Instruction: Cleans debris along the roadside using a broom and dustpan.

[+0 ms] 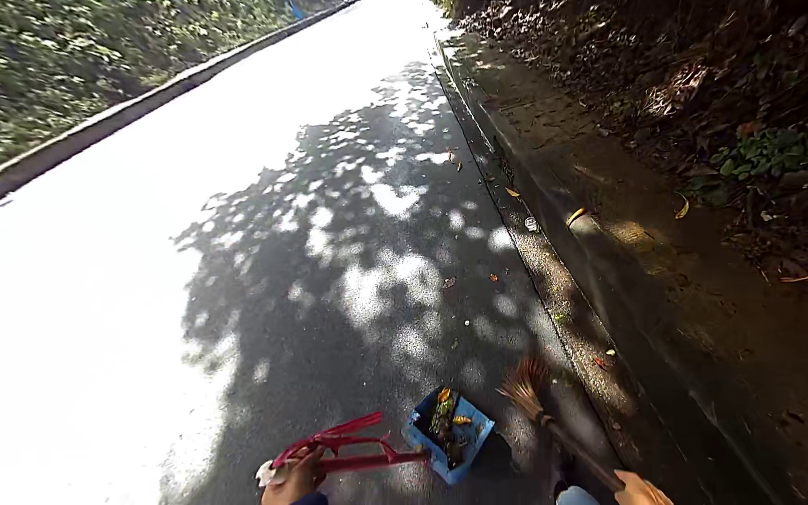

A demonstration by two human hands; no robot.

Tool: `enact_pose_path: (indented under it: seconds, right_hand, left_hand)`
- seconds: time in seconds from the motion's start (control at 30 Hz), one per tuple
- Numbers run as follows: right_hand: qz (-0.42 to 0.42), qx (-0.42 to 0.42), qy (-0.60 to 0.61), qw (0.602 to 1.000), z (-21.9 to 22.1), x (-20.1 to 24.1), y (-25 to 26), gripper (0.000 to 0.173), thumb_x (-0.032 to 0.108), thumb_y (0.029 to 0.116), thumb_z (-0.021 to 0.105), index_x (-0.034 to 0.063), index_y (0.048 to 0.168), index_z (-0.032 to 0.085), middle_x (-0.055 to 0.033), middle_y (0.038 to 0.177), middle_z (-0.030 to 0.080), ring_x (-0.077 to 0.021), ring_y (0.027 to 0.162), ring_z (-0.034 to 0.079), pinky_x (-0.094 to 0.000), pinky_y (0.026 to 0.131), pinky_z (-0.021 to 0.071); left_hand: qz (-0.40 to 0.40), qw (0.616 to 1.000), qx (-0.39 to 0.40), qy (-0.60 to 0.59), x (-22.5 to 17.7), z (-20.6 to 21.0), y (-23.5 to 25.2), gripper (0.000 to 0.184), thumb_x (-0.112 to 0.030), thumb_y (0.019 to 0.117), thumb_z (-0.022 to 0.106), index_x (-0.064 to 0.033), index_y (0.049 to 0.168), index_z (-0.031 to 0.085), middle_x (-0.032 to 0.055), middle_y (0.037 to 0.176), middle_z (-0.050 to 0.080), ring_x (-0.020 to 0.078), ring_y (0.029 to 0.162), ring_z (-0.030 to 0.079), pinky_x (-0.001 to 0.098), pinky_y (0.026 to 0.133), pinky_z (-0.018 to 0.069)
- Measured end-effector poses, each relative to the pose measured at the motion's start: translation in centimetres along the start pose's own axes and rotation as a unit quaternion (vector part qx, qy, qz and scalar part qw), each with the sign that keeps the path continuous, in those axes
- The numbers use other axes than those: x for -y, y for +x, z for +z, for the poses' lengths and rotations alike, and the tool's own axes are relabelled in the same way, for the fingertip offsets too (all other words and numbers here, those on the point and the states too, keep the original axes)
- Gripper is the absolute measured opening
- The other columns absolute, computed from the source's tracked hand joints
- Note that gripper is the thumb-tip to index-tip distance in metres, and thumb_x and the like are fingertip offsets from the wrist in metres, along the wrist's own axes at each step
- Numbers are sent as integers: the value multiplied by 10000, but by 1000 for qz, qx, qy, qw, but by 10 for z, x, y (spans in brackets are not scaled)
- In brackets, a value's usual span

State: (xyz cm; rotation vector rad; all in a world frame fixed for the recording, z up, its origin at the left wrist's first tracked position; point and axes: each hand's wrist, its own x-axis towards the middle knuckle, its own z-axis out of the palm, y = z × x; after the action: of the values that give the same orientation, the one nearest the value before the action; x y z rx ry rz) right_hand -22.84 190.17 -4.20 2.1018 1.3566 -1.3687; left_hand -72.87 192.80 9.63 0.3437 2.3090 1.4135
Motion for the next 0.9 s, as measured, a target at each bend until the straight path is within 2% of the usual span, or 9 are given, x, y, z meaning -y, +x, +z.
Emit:
enact_pose_path:
  seconds: [0.1,0.23,0.33,0.43,0.53,0.63,0.7,0.83,0.9]
  right_hand:
    - [-77,81,58,992,-57,50,40,516,198,1000,641,78,1494,552,-230,1431,606,-386,1351,564,-581,1134,419]
    - [-107,40,70,991,-160,98,59,506,228,1027,633,131,1515,541,-229,1306,672,-383,1068,685,-565,938,521]
    - [-117,-34,23,992,-245,128,83,505,277,1039,611,191,1530,532,-215,1331,667,-407,1090,684,-613,940,516]
    - [-82,-109,-25,990,-319,163,114,520,264,1049,580,210,1559,492,-213,1427,618,-441,1289,600,-652,1075,439]
    - [-16,-169,-38,985,-364,210,165,517,244,1059,560,181,1566,478,-213,1461,592,-438,1350,555,-649,1109,405]
    - [62,-175,-39,982,-361,284,224,502,237,1055,544,160,1549,499,-209,1451,601,-412,1345,568,-635,1101,420]
    - [77,-126,-47,988,-346,364,254,483,241,1048,549,147,1521,529,-216,1429,614,-416,1328,579,-640,1082,432]
    - [0,24,-121,992,-300,526,289,501,247,1049,515,174,1545,495,-187,1427,623,-385,1310,601,-615,1061,464]
    - [-33,74,-113,990,-297,573,305,547,285,1061,509,232,1598,423,-138,1490,588,-347,1360,571,-585,1112,438]
  left_hand:
    - [18,998,-66,-13,-60,41,36,480,31,882,713,84,1324,534,222,1160,613,169,865,585,354,763,525]
    - [23,993,-108,-31,-115,80,83,479,38,877,729,90,1314,539,219,1182,618,163,894,603,332,793,527]
    - [35,990,-128,-45,-148,114,125,494,28,866,744,74,1310,534,196,1166,617,142,880,608,321,774,534]
    - [23,991,-123,-56,-189,155,161,513,28,890,703,42,1359,495,166,1193,583,115,884,575,297,776,519]
    - [23,991,-123,-49,-227,203,220,527,66,879,676,46,1368,481,169,1180,566,109,854,563,282,750,516]
    - [22,992,-117,-45,-258,255,294,515,92,860,666,45,1342,492,146,1135,557,96,835,549,267,738,513]
    - [36,994,-98,-40,-281,303,349,474,97,850,669,62,1294,509,139,1099,561,90,825,555,267,739,521]
    - [57,998,-24,17,-308,397,446,480,88,843,705,126,1279,510,227,1171,592,190,929,596,372,845,533]
    - [71,996,9,59,-314,437,483,490,98,802,749,132,1244,539,254,1168,617,240,958,621,430,877,536]
